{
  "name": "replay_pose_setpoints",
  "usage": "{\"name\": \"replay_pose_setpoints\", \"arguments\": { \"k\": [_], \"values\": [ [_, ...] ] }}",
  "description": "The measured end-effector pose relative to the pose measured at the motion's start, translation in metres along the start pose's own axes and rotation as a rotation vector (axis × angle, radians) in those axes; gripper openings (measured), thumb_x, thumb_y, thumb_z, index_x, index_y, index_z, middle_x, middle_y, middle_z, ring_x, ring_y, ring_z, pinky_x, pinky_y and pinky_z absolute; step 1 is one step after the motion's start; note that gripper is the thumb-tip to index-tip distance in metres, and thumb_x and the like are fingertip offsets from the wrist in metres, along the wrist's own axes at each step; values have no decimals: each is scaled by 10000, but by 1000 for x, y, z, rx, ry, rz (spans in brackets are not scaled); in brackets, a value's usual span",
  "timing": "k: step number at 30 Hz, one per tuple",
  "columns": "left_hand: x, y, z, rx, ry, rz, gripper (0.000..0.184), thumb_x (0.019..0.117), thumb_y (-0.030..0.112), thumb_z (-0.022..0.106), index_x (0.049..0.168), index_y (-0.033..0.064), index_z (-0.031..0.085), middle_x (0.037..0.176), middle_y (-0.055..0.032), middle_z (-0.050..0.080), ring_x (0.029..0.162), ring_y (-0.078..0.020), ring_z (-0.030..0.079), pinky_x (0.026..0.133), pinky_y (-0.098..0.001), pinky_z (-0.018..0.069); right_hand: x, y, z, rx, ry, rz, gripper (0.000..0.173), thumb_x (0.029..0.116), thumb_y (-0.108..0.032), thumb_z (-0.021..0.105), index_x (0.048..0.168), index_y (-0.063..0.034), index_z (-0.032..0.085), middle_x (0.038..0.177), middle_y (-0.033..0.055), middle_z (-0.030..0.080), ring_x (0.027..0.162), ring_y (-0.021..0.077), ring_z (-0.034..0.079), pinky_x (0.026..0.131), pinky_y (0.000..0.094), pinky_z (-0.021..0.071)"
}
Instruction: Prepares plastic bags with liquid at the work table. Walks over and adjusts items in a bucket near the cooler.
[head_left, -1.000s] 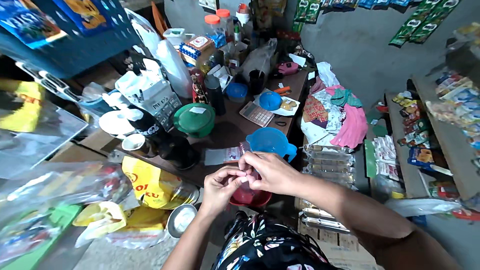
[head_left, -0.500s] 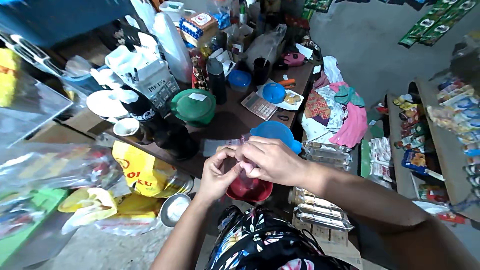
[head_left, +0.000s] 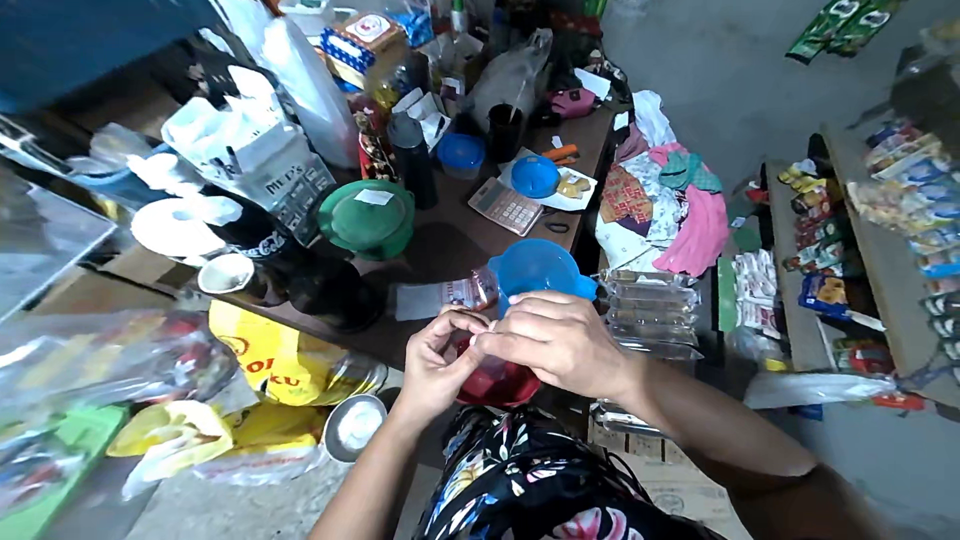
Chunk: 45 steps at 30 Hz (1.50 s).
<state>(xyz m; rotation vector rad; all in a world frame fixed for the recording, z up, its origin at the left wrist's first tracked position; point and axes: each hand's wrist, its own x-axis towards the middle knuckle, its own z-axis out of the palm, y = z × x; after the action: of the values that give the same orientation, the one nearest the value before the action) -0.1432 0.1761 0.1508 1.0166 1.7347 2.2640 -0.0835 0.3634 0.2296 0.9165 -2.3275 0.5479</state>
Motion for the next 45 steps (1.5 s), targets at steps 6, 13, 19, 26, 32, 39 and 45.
{"name": "replay_pose_setpoints", "arguments": {
  "k": [6, 13, 19, 26, 32, 39, 45],
  "values": [
    [3, -3, -3, -46, -78, -4, 138, 953, 262, 720, 1090, 272, 723, 1075, 140, 709, 1028, -5, 658, 910, -212, 558, -1, -6, -1, -49, 62, 18, 215, 968, 9, 608, 1039, -102, 778, 875, 37, 755, 890, 155, 721, 1105, 423, 459],
    [12, 14, 2, 298, -125, 139, 92, 973, 325, 693, 979, 256, 754, 958, 160, 723, 1034, -6, 632, 1101, -303, 397, -32, -18, 13, 150, 356, 360, 135, 947, -125, 705, 1037, -51, 772, 903, 70, 768, 910, 145, 704, 898, 306, 547],
    [22, 37, 44, 322, -246, 282, 105, 1003, 318, 647, 963, 250, 716, 943, 156, 704, 969, 19, 622, 1080, -317, 377, -96, -54, 20, 1043, 352, 1361, 401, 1084, -279, 464, 1373, -3, 499, 1135, 82, 657, 831, 112, 689, 663, 277, 602],
    [5, 82, 132, 123, -764, 415, 69, 1004, 249, 666, 964, 220, 713, 978, 103, 671, 1066, -31, 567, 1187, -330, 229, -147, -86, 19, 2223, 573, 1127, 499, 1102, -435, 224, 1167, -173, 643, 1034, -6, 732, 949, 85, 704, 817, 279, 600],
    [-14, 72, 165, -51, -1239, 337, 121, 1019, 230, 641, 1017, 214, 761, 1086, 34, 721, 1237, -165, 550, 1221, -417, 205, -204, -122, -21, 1748, 1065, 1472, 435, 1113, -343, 255, 1253, -91, 581, 1042, 43, 732, 818, 106, 709, 703, 269, 606],
    [-12, 17, 137, -45, -1126, -34, 136, 987, 353, 684, 1067, 271, 758, 1180, 145, 705, 1261, -52, 558, 1163, -311, 366, -357, -127, -1, 856, 1556, 2013, 361, 1110, -224, 417, 1396, -5, 433, 1059, 137, 658, 821, 189, 696, 700, 342, 611],
    [-31, -21, 119, 18, -953, -334, 147, 1016, 245, 647, 1116, 237, 754, 1137, 149, 727, 1140, -9, 634, 1038, -252, 496, -472, -112, 53, 483, 1574, 2329, 912, 1018, -222, 652, 1633, -131, -15, 1485, 291, 455, 1057, 393, 682, 806, 517, 599]
  ]
}}
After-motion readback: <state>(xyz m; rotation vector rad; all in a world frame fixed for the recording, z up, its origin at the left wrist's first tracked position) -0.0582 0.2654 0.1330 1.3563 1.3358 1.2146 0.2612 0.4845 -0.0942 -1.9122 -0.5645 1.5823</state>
